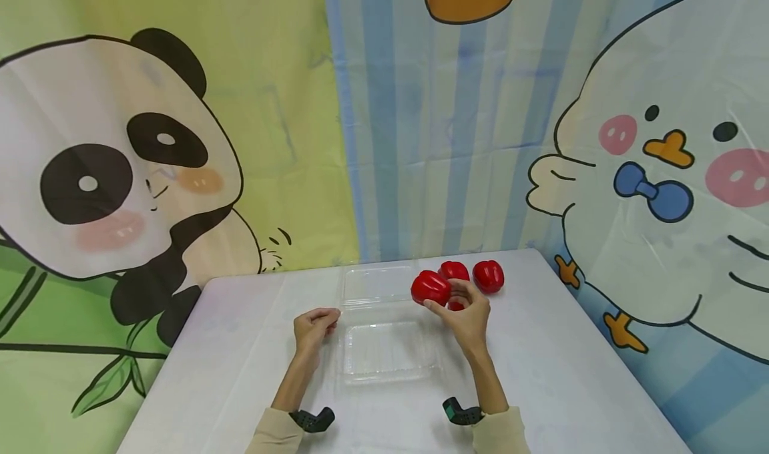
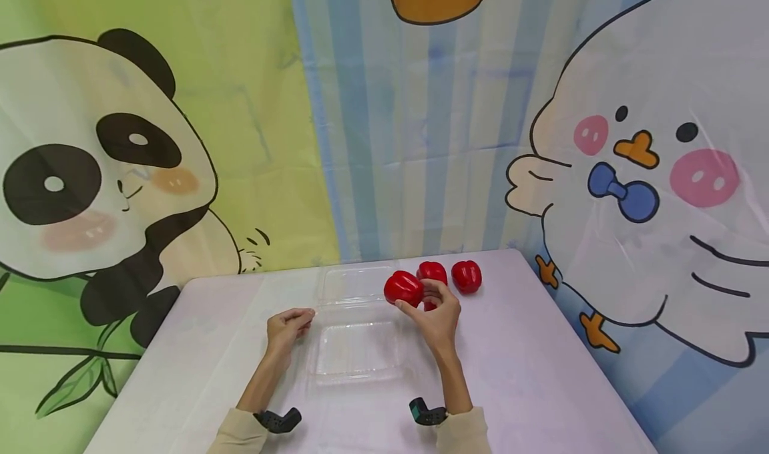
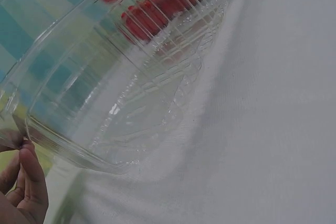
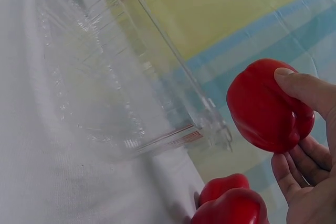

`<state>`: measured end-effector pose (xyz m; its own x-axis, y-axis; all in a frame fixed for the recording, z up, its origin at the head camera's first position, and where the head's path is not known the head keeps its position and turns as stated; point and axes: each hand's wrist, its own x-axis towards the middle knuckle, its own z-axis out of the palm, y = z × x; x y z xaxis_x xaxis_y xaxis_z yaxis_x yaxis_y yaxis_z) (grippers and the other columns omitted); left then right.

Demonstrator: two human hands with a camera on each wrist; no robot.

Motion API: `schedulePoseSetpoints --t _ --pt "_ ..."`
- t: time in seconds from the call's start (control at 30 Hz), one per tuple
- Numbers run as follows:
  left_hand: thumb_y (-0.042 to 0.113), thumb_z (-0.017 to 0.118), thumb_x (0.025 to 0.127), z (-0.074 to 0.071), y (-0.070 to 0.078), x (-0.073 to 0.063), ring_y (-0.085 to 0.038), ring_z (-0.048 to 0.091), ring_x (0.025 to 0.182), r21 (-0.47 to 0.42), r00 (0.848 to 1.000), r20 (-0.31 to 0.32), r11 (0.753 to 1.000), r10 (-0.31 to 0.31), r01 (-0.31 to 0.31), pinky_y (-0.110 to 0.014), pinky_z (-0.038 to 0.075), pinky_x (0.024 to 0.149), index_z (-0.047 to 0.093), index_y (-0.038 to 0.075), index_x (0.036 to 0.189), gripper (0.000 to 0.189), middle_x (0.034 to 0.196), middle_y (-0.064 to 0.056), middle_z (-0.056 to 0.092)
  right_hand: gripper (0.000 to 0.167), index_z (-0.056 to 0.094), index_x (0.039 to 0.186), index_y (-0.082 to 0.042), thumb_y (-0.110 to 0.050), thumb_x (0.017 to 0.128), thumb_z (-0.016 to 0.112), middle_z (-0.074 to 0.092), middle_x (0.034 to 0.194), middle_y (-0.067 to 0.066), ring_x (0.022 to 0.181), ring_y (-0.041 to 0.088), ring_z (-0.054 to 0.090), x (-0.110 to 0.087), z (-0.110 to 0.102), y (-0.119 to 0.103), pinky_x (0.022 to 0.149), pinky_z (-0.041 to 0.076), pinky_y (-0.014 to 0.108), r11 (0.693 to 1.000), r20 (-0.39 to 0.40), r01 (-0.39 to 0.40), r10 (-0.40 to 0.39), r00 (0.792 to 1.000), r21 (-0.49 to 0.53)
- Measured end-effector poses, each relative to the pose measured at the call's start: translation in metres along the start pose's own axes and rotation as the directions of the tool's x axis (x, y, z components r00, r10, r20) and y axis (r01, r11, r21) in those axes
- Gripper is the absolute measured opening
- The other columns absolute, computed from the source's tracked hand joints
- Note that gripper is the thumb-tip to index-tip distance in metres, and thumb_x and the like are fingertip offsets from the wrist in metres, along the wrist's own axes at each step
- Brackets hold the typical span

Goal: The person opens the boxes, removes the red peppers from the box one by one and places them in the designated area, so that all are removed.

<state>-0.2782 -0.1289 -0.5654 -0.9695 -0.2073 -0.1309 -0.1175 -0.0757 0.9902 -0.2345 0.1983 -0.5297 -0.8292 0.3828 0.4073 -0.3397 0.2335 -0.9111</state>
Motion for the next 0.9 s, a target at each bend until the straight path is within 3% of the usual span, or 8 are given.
schedulePoseSetpoints --t 0.17,0.4,0.7,0.9 --pt "0.006 0.083 0.095 -0.0016 -0.0021 0.0029 -0.008 0.068 0.071 -0.006 1.0 0.004 1.0 -0.009 0.009 -0.019 0.06 0.064 0.077 -0.012 0.116 0.028 0.087 -0.005 0.081 0.059 0.074 0.13 -0.007 -0.015 0.077 0.101 0.077 0.127 0.014 0.104 0.033 0.069 0.0002 -0.0015 0.002 0.095 0.065 0.029 1.0 0.001 -0.021 0.021 1.0 0.009" --pt "0.007 0.084 0.095 -0.0001 -0.0022 0.002 -0.007 0.069 0.071 -0.01 1.0 0.004 1.0 -0.003 0.003 -0.02 0.06 0.064 0.078 -0.011 0.115 0.029 0.085 -0.003 0.081 0.061 0.073 0.132 -0.008 -0.017 0.078 0.101 0.077 0.129 0.013 0.105 0.032 0.07 -0.0003 -0.0049 0.0029 0.098 0.066 0.04 1.0 -0.012 -0.028 0.028 1.0 -0.012" --pt "0.007 0.083 0.094 0.0028 -0.001 -0.0021 -0.007 0.068 0.067 0.009 1.0 -0.024 1.0 0.014 -0.014 -0.019 0.059 0.062 0.08 -0.009 0.107 0.021 0.079 -0.001 0.079 0.062 0.073 0.133 -0.008 -0.015 0.078 0.101 0.076 0.13 0.013 0.104 0.027 0.069 -0.0008 -0.0065 0.0047 0.09 0.061 0.017 1.0 -0.041 -0.023 0.022 0.999 -0.01" --pt "0.004 0.082 0.094 0.0054 0.0001 0.0009 -0.007 0.069 0.068 -0.001 1.0 -0.021 1.0 0.012 -0.012 -0.02 0.06 0.062 0.08 -0.01 0.108 0.02 0.082 -0.003 0.08 0.064 0.072 0.135 -0.007 -0.013 0.078 0.1 0.076 0.131 0.015 0.107 0.03 0.069 0.001 -0.0076 0.002 0.088 0.058 0.01 0.999 -0.06 -0.035 0.035 0.998 0.007"
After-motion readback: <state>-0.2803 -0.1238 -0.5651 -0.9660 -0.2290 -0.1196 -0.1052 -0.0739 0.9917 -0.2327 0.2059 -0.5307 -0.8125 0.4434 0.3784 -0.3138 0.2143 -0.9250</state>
